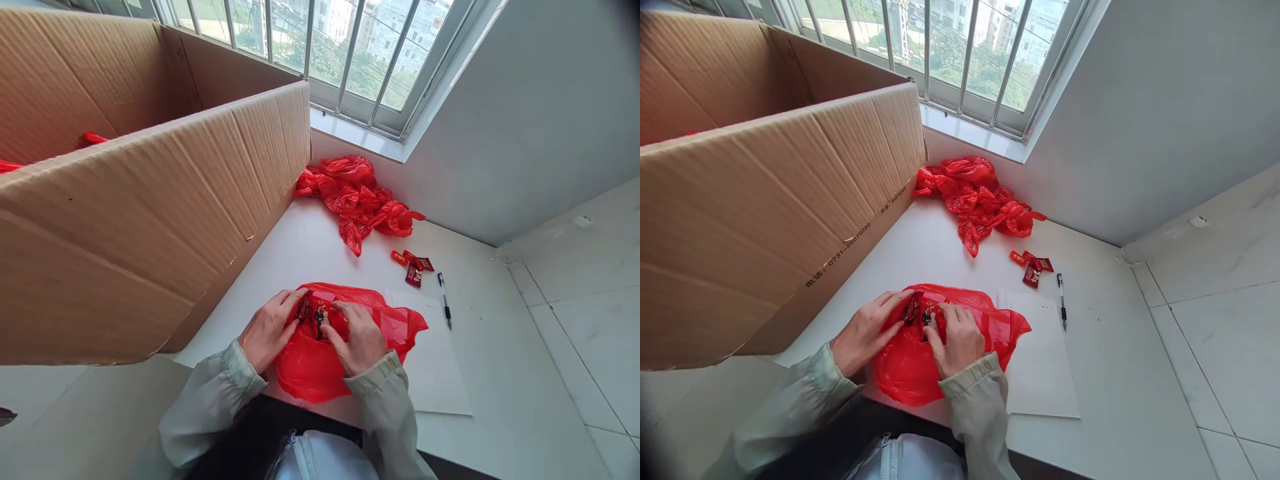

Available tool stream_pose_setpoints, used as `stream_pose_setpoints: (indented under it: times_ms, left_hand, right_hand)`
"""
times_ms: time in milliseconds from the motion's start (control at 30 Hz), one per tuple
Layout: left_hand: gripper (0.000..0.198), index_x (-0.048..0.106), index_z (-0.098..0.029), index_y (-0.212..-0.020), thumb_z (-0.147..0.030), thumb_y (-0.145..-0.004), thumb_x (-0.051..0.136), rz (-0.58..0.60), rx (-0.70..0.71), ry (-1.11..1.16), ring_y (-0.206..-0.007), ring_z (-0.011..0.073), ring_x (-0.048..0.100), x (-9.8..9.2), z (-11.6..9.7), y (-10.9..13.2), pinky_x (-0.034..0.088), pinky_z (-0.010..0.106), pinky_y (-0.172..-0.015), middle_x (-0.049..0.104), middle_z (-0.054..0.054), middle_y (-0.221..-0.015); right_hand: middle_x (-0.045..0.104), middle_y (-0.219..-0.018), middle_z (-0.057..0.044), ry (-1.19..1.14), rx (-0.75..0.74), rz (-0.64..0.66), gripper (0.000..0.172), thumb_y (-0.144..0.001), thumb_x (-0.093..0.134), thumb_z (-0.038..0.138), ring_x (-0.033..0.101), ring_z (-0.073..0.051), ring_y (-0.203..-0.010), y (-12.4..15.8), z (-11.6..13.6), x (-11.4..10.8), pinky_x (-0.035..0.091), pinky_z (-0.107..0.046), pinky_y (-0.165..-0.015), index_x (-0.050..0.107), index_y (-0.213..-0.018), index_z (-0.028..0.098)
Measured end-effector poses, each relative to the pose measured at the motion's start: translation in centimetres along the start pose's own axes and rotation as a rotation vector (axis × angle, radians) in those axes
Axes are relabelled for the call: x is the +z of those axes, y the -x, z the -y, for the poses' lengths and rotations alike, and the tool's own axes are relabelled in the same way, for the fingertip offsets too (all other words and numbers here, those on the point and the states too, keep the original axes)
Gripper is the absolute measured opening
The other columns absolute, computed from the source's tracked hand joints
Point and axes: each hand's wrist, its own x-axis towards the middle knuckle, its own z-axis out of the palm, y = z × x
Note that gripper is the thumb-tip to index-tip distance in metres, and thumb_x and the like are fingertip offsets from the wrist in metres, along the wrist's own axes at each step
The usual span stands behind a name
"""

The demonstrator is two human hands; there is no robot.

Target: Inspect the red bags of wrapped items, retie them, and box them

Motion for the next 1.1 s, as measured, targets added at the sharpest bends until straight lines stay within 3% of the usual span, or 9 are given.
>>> stream_pose_setpoints:
  times_ms: [100,167,267,333,533,633,833,967,1100]
  left_hand:
    - [0.054,0.042,-0.019,-0.133,-0.004,-0.081,0.041,0.007,-0.011,-0.012,-0.105,0.0223,0.057,0.2,0.1,0.1,0.048,0.039,-0.094,0.056,0.009,-0.116]
    - [0.055,0.042,-0.018,-0.133,-0.003,-0.081,0.041,0.011,-0.024,-0.029,-0.106,0.0224,0.056,0.2,0.0,0.1,0.048,0.038,-0.095,0.055,0.009,-0.116]
    - [0.054,0.044,-0.016,-0.132,-0.003,-0.080,0.040,0.018,-0.051,-0.060,-0.105,0.0229,0.057,0.1,-0.2,0.2,0.048,0.037,-0.095,0.055,0.011,-0.113]
    - [0.053,0.044,-0.015,-0.132,-0.003,-0.081,0.040,0.013,-0.060,-0.074,-0.104,0.0235,0.057,0.1,-0.3,0.3,0.049,0.038,-0.095,0.054,0.011,-0.113]
    - [0.045,0.045,-0.020,-0.129,-0.007,-0.087,0.035,0.012,-0.020,-0.063,-0.102,0.0223,0.057,0.4,-0.7,0.2,0.050,0.038,-0.093,0.054,0.009,-0.111]
    - [0.047,0.043,-0.019,-0.130,-0.005,-0.087,0.034,0.009,0.009,-0.058,-0.105,0.0222,0.055,0.5,-1.0,0.1,0.049,0.039,-0.095,0.052,0.009,-0.115]
    - [0.046,0.042,-0.019,-0.132,-0.004,-0.088,0.038,0.005,0.067,-0.084,-0.113,0.0223,0.050,0.4,-1.7,0.0,0.047,0.040,-0.099,0.049,0.009,-0.124]
    - [0.042,0.046,-0.019,-0.129,-0.005,-0.090,0.038,-0.035,0.090,-0.147,-0.112,0.0243,0.049,0.7,-2.1,0.1,0.049,0.042,-0.096,0.048,0.010,-0.124]
    - [0.041,0.045,-0.016,-0.127,-0.004,-0.088,0.042,-0.037,0.099,-0.159,-0.111,0.0249,0.049,1.0,-2.3,-0.1,0.050,0.042,-0.095,0.048,0.011,-0.123]
  right_hand:
    - [0.062,-0.115,-0.017,0.240,0.050,0.062,0.066,-0.067,0.070,0.031,0.058,-0.033,-0.103,0.1,-0.2,2.6,0.050,-0.044,-0.083,0.052,-0.128,0.013]
    - [0.063,-0.112,-0.014,0.201,0.050,0.060,0.058,-0.070,0.065,0.028,0.059,-0.030,-0.102,0.3,-0.9,2.8,0.050,-0.041,-0.084,0.052,-0.125,0.015]
    - [0.065,-0.107,-0.009,0.050,0.060,-0.080,0.034,-0.080,0.052,0.023,0.060,-0.022,-0.101,0.9,-2.0,0.9,0.049,-0.034,-0.085,0.054,-0.114,0.019]
    - [0.066,-0.103,-0.008,-0.026,0.089,-0.190,0.027,-0.083,0.054,0.030,0.061,-0.021,-0.097,1.3,-2.6,-1.1,0.048,-0.033,-0.083,0.057,-0.108,0.020]
    - [0.068,-0.081,-0.004,-0.003,0.396,-0.374,0.051,-0.063,0.071,0.061,0.063,-0.020,-0.070,2.1,-3.5,-5.8,0.047,-0.028,-0.063,0.062,-0.090,0.019]
    - [0.071,-0.079,-0.003,0.023,0.472,-0.417,0.055,-0.063,0.067,0.067,0.063,-0.019,-0.062,2.3,-3.3,-6.9,0.046,-0.027,-0.057,0.063,-0.091,0.020]
    - [0.072,-0.070,-0.004,0.246,0.428,-0.483,0.053,-0.070,0.060,0.068,0.063,-0.019,-0.056,2.4,-3.2,-7.7,0.042,-0.027,-0.052,0.068,-0.091,0.019]
    - [0.071,-0.068,-0.003,0.190,0.348,-0.476,0.044,-0.074,0.063,0.058,0.063,-0.018,-0.056,2.2,-2.7,-7.2,0.045,-0.026,-0.054,0.070,-0.091,0.019]
    - [0.072,-0.072,-0.003,0.031,0.249,-0.367,0.035,-0.075,0.065,0.050,0.063,-0.016,-0.055,1.2,-1.1,-5.0,0.048,-0.026,-0.056,0.070,-0.090,0.019]
